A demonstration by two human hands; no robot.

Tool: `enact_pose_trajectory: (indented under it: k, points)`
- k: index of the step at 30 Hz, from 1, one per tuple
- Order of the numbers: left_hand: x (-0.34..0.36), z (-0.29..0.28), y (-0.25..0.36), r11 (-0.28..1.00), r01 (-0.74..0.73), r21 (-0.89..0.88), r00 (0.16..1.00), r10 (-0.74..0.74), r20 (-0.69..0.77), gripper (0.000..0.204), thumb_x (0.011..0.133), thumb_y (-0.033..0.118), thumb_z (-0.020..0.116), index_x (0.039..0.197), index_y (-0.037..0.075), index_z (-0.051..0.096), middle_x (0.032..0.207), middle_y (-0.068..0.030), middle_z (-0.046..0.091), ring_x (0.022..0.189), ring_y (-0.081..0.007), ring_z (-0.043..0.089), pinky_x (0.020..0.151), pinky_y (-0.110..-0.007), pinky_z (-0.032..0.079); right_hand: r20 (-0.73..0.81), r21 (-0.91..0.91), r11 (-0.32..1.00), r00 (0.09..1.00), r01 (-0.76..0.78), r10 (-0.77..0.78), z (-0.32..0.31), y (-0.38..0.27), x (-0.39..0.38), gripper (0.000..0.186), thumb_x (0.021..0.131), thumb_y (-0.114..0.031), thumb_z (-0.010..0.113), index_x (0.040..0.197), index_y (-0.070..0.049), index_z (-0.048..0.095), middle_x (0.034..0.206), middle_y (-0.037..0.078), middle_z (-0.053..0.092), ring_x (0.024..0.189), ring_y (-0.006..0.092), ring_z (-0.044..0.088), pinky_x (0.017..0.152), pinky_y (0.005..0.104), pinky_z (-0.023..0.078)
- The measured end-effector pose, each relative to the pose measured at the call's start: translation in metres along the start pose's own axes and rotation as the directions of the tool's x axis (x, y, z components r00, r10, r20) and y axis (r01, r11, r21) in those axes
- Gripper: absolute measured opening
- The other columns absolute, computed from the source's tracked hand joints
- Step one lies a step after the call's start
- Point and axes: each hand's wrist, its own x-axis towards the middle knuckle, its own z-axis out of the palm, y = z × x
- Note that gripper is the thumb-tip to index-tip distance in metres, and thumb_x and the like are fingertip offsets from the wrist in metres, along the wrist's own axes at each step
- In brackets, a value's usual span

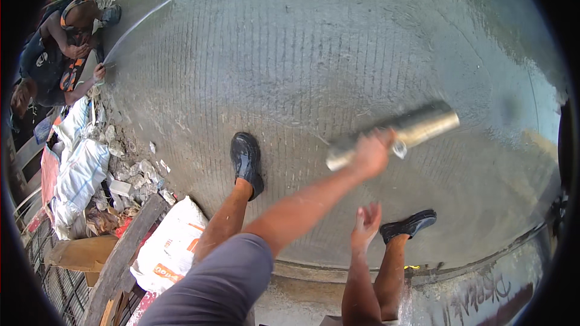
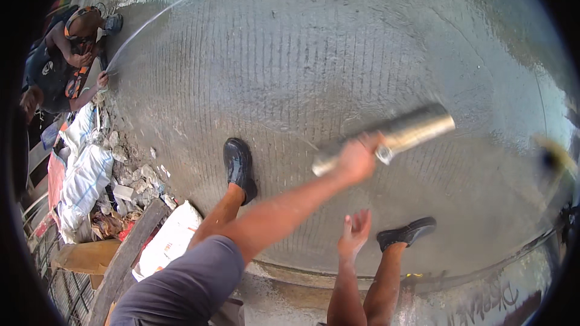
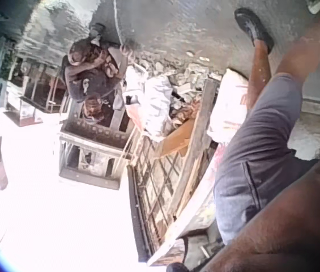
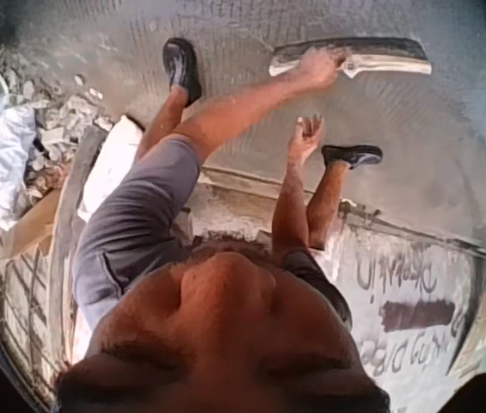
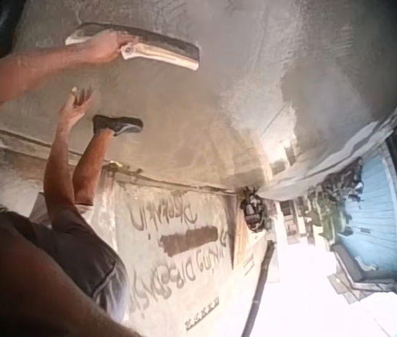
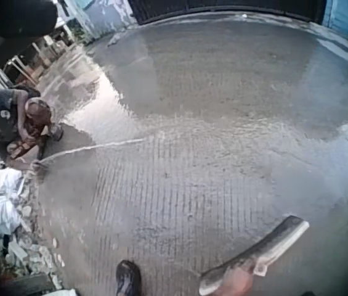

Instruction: Smoothing and finishing a wet concrete surface using a hand trowel while an assistant sprays water.

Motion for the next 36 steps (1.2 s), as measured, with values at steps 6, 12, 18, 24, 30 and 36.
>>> enact_pose_trajectory:
  k: [6, 12, 18, 24, 30, 36]
  points:
    - [-0.082, -0.036, 0.035, 0.649, 0.087, -0.756, 0.903, -0.372, -0.215, 0.055, 0.074, 0.0, 0.05, 0.127, -0.001, 0.038, 0.118, -0.0204, 0.051, 0.108, -0.0365, 0.051, 0.091, -0.04, 0.042, 0.424, -0.271, 0.92, 0.893, 0.285, -0.152, 0.038, -0.015, 0.045, 0.054, 0.074, -0.028, 0.069, 0.119, -0.006, 0.048, 0.114, 0.01, 0.056, 0.103, 0.0184, 0.052, 0.087, 0.0315, 0.042]
    - [-0.102, -0.102, -0.095, 0.779, 0.44, -0.446, 0.633, -0.622, -0.461, 0.023, 0.07, 0.01, 0.06, 0.076, -0.012, 0.053, 0.065, -0.0232, 0.06, 0.059, -0.0353, 0.06, 0.057, -0.043, 0.047, 0.491, -0.429, 0.667, 0.777, 0.61, -0.394, 0.204, 0.034, 0.006, 0.015, 0.073, -0.016, 0.056, 0.08, -0.003, 0.058, 0.077, 0.02, 0.06, 0.074, 0.0384, 0.058, 0.061, 0.0495, 0.045]
    - [-0.071, -0.044, -0.135, 0.833, 0.523, -0.177, 0.728, -0.546, -0.415, 0.042, 0.068, 0.013, 0.062, 0.1, -0.013, 0.051, 0.077, -0.027, 0.061, 0.071, -0.0381, 0.062, 0.064, -0.045, 0.048, 0.409, -0.473, 0.774, 0.883, 0.421, -0.23, 0.199, 0.021, 0.046, 0.029, 0.082, -0.021, 0.049, 0.103, -0.001, 0.048, 0.085, 0.022, 0.06, 0.081, 0.0388, 0.059, 0.072, 0.0477, 0.047]
    - [-0.047, 0.152, 0.069, 0.989, 0.112, 0.1, 0.917, -0.064, -0.394, 0.077, 0.067, 0.011, 0.063, 0.136, 0.005, 0.029, 0.105, -0.0242, 0.058, 0.088, -0.0354, 0.061, 0.079, -0.04, 0.049, -0.039, -0.051, 0.941, 0.941, 0.334, -0.336, -0.023, 0.109, 0.11, 0.013, 0.08, -0.016, 0.054, 0.078, -0.003, 0.055, 0.068, 0.007, 0.056, 0.06, 0.0233, 0.055, 0.052, 0.0359, 0.046]
    - [-0.06, 0.471, 0.362, 0.833, -0.467, 0.297, 0.884, 0.449, 0.132, 0.084, 0.065, 0.02, 0.068, 0.136, 0.003, 0.025, 0.133, -0.0231, 0.037, 0.096, -0.0372, 0.058, 0.075, -0.041, 0.052, -0.604, 0.483, 0.784, 0.797, 0.39, -0.024, -0.401, 0.193, 0.167, 0.006, 0.08, -0.011, 0.058, 0.077, -0.006, 0.058, 0.072, -0.001, 0.056, 0.063, 0.008, 0.048, 0.052, 0.0275, 0.042]
    - [-0.125, 0.647, 0.517, 0.762, -0.635, -0.123, 0.442, 0.49, 0.752, 0.082, 0.067, 0.021, 0.066, 0.135, 0.0, 0.024, 0.133, -0.0243, 0.037, 0.114, -0.0367, 0.046, 0.092, -0.04, 0.043, -0.809, 0.438, 0.851, 0.54, 0.29, 0.232, -0.626, 0.267, 0.148, 0.02, 0.083, -0.018, 0.058, 0.097, -0.003, 0.057, 0.083, 0.002, 0.059, 0.069, 0.014, 0.056, 0.06, 0.0321, 0.047]
